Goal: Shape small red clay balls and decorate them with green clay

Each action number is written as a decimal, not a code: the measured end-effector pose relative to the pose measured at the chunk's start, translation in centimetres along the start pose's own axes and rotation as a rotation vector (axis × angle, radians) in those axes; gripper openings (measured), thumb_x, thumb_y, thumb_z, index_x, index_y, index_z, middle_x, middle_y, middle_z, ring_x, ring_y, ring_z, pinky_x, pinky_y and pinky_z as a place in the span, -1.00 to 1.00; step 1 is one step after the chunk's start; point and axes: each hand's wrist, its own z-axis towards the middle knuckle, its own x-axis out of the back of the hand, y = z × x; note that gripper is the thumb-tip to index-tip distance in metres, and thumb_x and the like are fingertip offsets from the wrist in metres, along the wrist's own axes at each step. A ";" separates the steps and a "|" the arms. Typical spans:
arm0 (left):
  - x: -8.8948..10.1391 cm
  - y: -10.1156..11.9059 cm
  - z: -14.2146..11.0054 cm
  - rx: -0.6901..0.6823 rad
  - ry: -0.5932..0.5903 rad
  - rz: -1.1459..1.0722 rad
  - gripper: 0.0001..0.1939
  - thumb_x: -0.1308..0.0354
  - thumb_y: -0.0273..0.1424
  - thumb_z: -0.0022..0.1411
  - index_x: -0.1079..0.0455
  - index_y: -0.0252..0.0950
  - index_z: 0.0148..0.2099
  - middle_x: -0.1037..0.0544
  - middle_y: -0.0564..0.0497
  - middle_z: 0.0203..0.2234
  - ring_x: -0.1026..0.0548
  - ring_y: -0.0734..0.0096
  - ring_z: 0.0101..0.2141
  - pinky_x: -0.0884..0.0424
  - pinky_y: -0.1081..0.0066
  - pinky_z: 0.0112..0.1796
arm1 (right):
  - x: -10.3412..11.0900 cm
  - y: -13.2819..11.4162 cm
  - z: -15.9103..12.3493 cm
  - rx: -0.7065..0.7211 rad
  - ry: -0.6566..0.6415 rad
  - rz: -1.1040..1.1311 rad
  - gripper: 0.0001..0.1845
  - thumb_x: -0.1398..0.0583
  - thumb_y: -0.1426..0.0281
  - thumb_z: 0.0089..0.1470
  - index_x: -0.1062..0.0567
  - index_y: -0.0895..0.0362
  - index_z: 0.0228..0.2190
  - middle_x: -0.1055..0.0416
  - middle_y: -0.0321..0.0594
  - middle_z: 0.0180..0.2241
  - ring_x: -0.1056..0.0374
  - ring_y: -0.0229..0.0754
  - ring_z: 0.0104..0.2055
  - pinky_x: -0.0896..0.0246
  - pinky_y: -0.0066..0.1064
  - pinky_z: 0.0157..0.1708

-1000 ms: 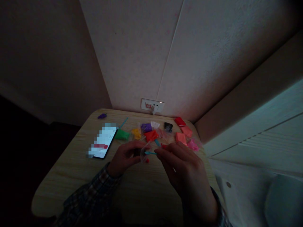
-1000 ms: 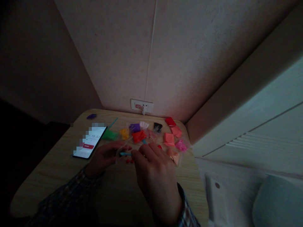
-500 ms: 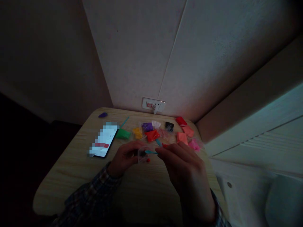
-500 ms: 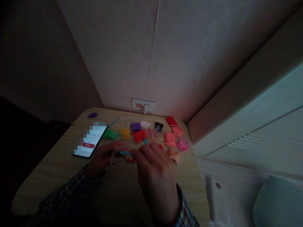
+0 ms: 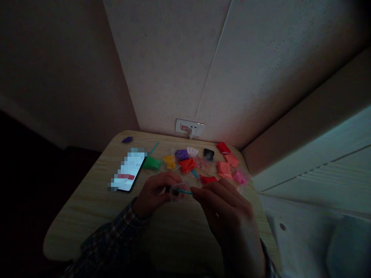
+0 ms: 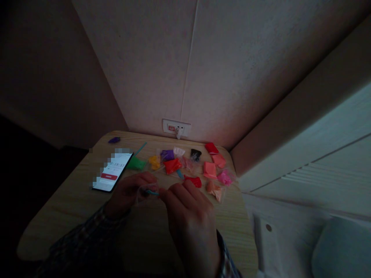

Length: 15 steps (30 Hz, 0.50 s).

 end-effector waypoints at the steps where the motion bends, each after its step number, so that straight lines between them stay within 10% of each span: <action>1: 0.0 0.0 0.0 0.000 -0.003 -0.003 -0.91 -0.27 -0.39 0.11 -0.50 -0.28 -0.30 -0.52 -0.01 -0.45 -0.46 0.38 -0.38 -0.37 0.41 -0.36 | 0.0 0.0 0.0 0.002 -0.005 0.008 -0.83 -0.12 0.52 0.16 -0.52 0.13 -0.36 -0.39 -0.26 -0.51 -0.21 -0.23 -0.43 -0.13 -0.40 -0.42; 15: 0.2 -0.3 -0.5 0.012 -0.027 -0.018 -0.90 -0.24 -0.40 0.14 -0.50 -0.27 -0.26 -0.51 -0.01 -0.43 -0.44 0.39 -0.39 -0.33 0.42 -0.37 | -0.1 0.1 -0.3 0.033 -0.014 -0.014 -0.80 -0.09 0.49 0.19 -0.52 0.13 -0.34 -0.42 -0.24 -0.49 -0.24 -0.24 -0.44 -0.12 -0.40 -0.45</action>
